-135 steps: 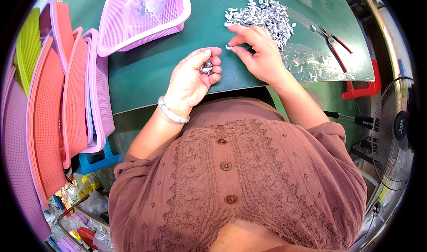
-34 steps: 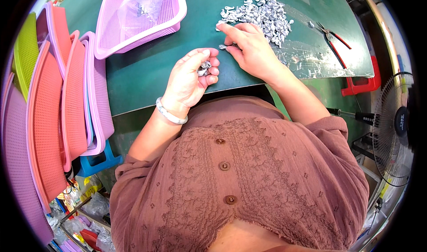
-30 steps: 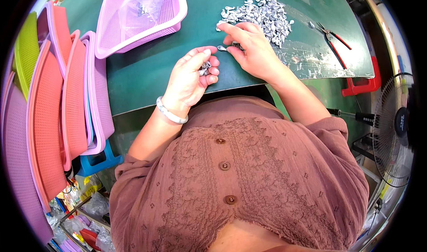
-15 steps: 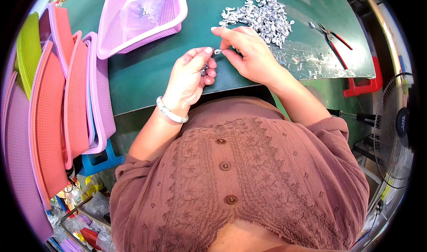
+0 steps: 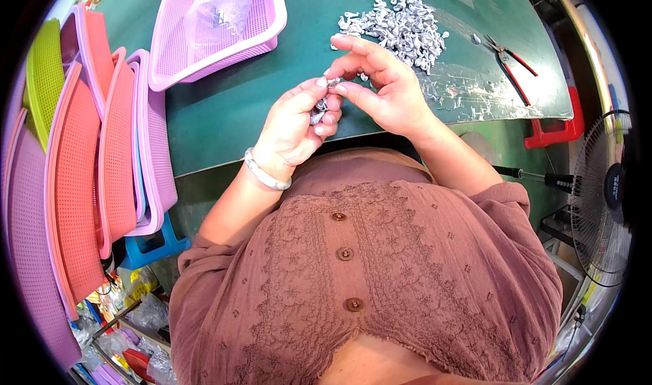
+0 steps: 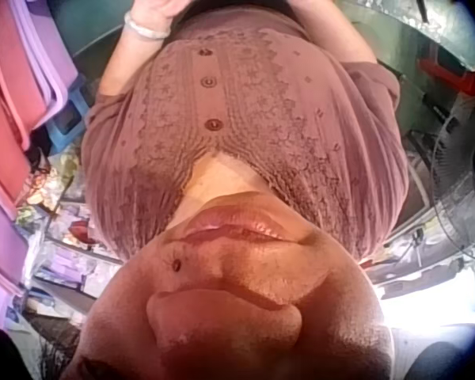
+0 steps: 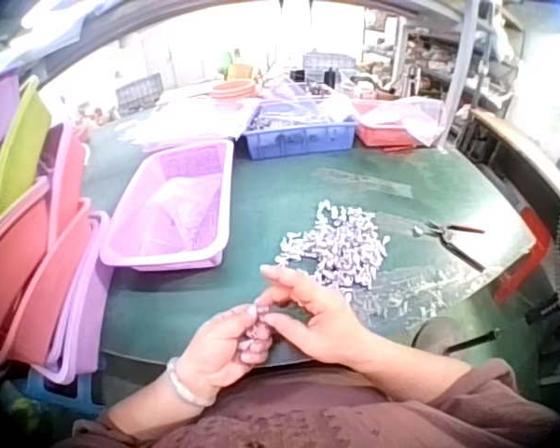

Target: The person repeatedly picks small silver-wrapped items from a pile on a green table, places them into a clear plastic bag inside a purple basket, and returns to the pile. The process is repeated continuously throughout the clip.

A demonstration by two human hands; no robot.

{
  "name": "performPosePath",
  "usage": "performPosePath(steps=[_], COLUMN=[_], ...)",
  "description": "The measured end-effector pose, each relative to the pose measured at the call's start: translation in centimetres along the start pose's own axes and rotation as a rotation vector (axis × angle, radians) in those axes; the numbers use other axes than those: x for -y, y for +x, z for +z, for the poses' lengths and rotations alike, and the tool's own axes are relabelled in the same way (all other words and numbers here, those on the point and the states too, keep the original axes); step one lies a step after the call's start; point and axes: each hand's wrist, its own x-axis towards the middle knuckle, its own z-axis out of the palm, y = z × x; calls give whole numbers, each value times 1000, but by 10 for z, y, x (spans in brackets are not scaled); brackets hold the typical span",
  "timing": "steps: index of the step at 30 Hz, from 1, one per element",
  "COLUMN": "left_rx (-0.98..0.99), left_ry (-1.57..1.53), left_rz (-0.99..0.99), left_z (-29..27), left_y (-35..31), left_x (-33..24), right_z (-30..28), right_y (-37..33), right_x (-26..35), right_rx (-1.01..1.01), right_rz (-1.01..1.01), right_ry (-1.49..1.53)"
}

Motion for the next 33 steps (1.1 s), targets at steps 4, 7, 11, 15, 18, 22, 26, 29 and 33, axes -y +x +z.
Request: performPosePath(steps=[4,7,11,15,18,22,26,29,33], left_rx=[-15,-18,-18,-20,-35,-47,-58,-93,-93], left_ry=[-7,-9,25,65,72,87,102,152,148], left_rz=[-9,-9,-6,-1,3,13,15,40,56], left_z=[1,1,0,2,4,6,8,10,8], left_y=[0,-1,-1,-1,-1,-2,-2,-4,-5], left_x=[1,2,2,3,3,4,4,4,4], right_z=[2,3,4,4,6,7,7,7,8], right_y=[-1,-2,-2,0,1,0,-1,0,1], right_x=[0,0,2,6,9,10,11,11,10], right_rx=[-9,-11,-26,-51,-82,-81,-91,-98,-125], right_rz=[2,-10,-29,-112,-177,-175,-177,-202,-243], right_ry=[-3,-24,-67,-174,-231,-229,-244,-268,-301])
